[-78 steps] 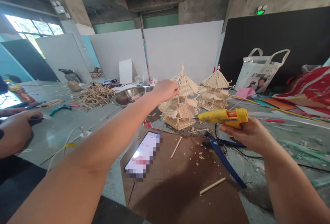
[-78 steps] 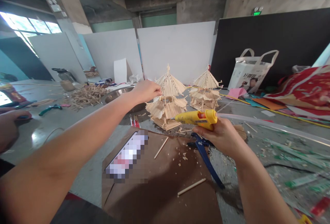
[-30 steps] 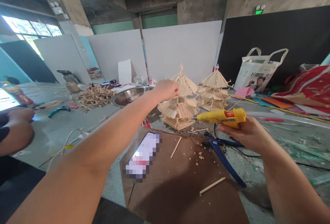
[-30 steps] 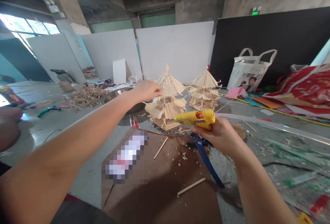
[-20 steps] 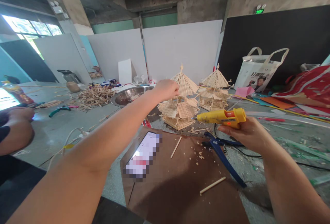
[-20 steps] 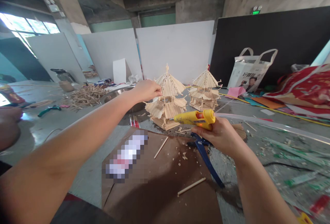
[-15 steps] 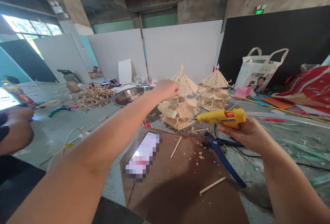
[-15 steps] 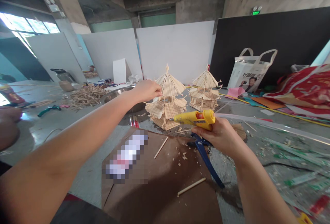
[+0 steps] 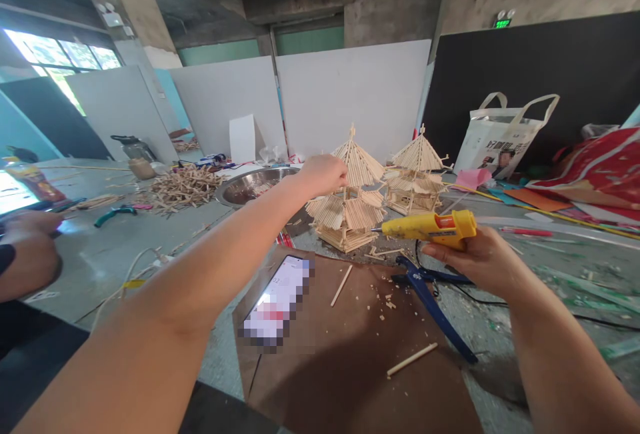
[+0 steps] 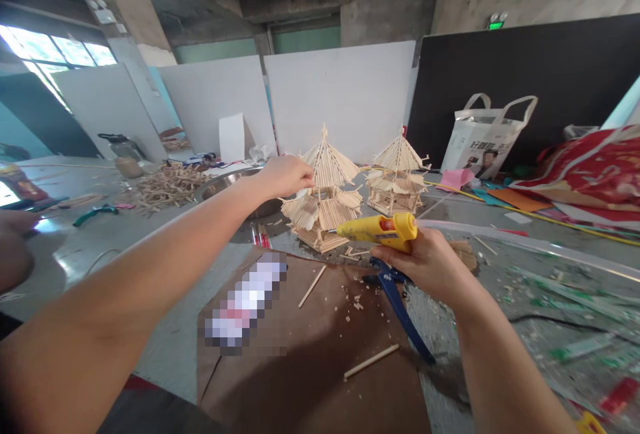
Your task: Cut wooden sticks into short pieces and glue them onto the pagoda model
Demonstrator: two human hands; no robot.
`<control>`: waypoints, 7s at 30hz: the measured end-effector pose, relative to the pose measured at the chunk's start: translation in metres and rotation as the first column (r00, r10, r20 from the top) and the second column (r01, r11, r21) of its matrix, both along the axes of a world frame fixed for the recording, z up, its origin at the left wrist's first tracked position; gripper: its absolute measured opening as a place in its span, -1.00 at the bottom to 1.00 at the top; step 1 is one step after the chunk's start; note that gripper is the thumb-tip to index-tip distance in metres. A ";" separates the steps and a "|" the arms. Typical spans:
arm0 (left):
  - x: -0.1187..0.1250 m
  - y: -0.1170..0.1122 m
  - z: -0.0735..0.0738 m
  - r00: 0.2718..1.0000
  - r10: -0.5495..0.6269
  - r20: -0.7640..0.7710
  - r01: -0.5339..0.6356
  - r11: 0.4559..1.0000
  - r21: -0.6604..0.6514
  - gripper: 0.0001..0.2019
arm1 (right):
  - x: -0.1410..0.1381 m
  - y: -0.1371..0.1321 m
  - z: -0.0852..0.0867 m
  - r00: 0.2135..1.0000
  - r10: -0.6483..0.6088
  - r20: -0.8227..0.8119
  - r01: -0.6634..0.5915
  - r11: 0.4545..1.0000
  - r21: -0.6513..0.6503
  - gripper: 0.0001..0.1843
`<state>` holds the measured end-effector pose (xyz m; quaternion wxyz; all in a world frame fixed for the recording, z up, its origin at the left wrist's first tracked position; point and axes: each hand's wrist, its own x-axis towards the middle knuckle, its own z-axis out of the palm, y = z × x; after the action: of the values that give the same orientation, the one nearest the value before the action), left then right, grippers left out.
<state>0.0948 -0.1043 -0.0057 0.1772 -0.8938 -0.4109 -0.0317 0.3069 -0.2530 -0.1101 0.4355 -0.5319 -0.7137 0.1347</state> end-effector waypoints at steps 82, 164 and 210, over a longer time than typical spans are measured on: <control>-0.024 0.003 -0.059 0.863 -0.030 0.505 -0.041 0.991 0.131 -0.45 | -0.001 0.001 0.000 0.998 -0.061 0.020 0.061 0.998 0.020 -0.78; -0.017 0.074 -0.195 -0.020 0.478 0.878 -0.108 0.872 -0.477 -0.81 | 0.006 -0.007 0.029 0.514 0.161 -0.842 0.279 0.897 0.342 -0.77; -0.041 0.092 -0.096 -0.106 0.165 0.981 -0.056 0.984 -0.172 -0.77 | 0.000 -0.003 0.025 0.548 0.098 -0.831 0.295 0.907 0.302 -0.73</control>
<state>0.0535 -0.0126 -0.1015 -0.2156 -0.5457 -0.4805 -0.6519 0.3074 -0.2560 -0.0852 0.8275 -0.3414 -0.4020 0.1925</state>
